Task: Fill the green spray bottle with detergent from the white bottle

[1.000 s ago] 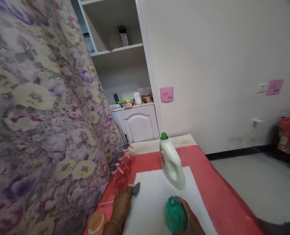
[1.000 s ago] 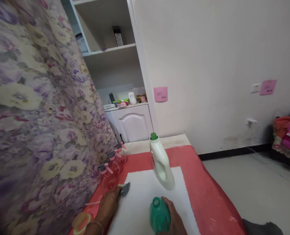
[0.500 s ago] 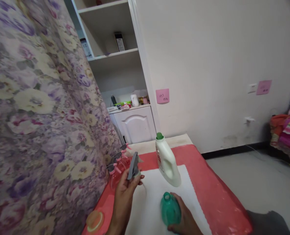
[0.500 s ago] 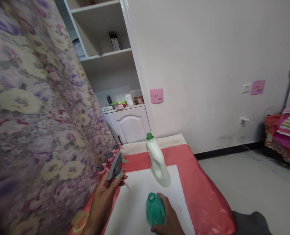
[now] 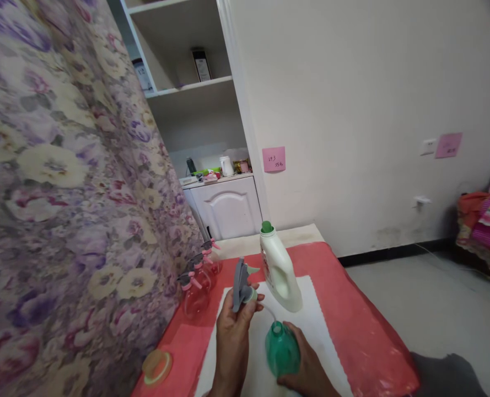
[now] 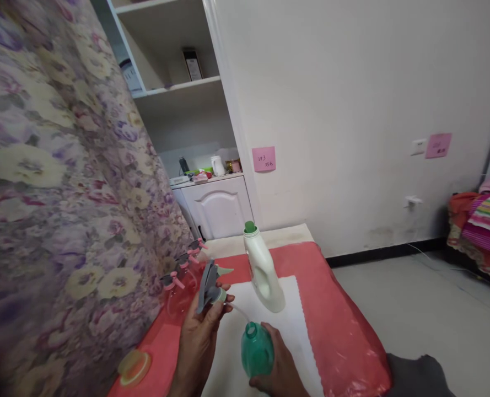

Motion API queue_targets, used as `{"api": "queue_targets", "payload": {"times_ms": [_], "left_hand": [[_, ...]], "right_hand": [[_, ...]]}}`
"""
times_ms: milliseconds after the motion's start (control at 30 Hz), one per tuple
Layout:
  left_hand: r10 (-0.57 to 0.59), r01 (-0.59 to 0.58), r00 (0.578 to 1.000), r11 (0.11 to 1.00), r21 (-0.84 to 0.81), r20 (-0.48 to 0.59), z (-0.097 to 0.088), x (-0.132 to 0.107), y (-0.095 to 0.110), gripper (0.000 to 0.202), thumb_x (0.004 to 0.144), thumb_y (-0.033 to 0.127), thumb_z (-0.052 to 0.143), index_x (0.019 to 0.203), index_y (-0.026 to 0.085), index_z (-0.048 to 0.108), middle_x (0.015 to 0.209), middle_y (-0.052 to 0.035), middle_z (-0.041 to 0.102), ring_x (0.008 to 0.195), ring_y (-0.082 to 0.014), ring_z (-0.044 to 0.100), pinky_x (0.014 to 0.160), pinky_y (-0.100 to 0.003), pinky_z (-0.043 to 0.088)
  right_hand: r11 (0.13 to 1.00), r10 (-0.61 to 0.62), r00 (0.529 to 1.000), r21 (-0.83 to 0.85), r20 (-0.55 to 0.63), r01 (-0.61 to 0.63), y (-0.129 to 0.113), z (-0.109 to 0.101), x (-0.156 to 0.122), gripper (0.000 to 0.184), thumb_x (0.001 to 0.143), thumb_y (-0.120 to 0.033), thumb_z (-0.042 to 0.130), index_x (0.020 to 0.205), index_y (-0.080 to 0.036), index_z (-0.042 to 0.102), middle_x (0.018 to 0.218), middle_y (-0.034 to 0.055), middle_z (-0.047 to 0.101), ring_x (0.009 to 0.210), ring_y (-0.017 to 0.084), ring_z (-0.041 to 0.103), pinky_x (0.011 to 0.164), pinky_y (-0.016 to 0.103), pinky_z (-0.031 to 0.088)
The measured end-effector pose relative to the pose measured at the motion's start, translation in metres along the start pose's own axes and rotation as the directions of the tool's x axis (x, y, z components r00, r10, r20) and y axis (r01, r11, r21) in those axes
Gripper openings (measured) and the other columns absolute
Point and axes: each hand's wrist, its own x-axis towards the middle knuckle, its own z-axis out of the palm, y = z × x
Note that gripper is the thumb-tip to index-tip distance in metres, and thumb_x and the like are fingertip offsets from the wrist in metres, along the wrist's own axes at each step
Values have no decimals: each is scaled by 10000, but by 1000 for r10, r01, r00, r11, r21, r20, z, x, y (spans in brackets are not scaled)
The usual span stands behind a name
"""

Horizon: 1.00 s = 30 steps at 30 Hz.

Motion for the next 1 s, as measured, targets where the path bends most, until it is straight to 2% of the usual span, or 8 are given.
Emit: {"api": "queue_targets", "payload": {"times_ms": [167,300,500,667,800,1000], "left_hand": [[-49,40,997,991,129,65,0,-4,-15,349,761,396,713,1054,217,651,1093,-70,696,910,-215,677,782,-326,553],[-108,77,985,973,219,136,-4,-9,-33,359,734,390,729,1038,216,649,1044,-63,713,931,-234,680,808,-332,552],[-109,27,971,933,358,211,-14,-13,-60,299,738,357,713,1002,228,664,1028,-58,731,967,-246,663,862,-340,525],[-131,53,969,939,340,211,-18,-16,-76,304,718,350,718,989,220,674,1042,-72,738,959,-259,663,850,-342,523],[-152,89,972,944,318,179,-17,-16,-81,290,691,306,731,961,213,677,1020,-71,744,941,-258,665,841,-339,521],[-172,99,965,937,336,196,-10,-14,-79,252,697,225,717,948,219,689,1002,-52,752,952,-247,667,853,-319,503]], "right_hand": [[1000,-25,1000,14,-5,25,0,0,1,986,447,-87,743,1344,-235,360,1387,93,501,1305,301,450,1103,387,342],[998,-48,999,29,-8,48,5,1,1,987,456,-117,761,1348,-259,364,1382,84,503,1302,314,455,1095,408,354],[1000,23,1000,-2,4,-23,-2,0,2,1007,443,-84,742,1351,-242,338,1408,102,479,1316,314,443,1103,419,351],[998,53,999,-15,-3,-53,-2,2,2,1043,428,-70,748,1364,-218,315,1445,122,448,1336,303,421,1112,401,342],[997,81,997,4,-19,-81,0,4,2,1076,407,-40,738,1377,-209,303,1438,125,455,1321,301,438,1091,406,365],[998,10,1000,64,-13,-10,-12,-1,2,973,414,-37,721,1304,-253,393,1333,74,544,1224,286,525,1012,395,436]]}}
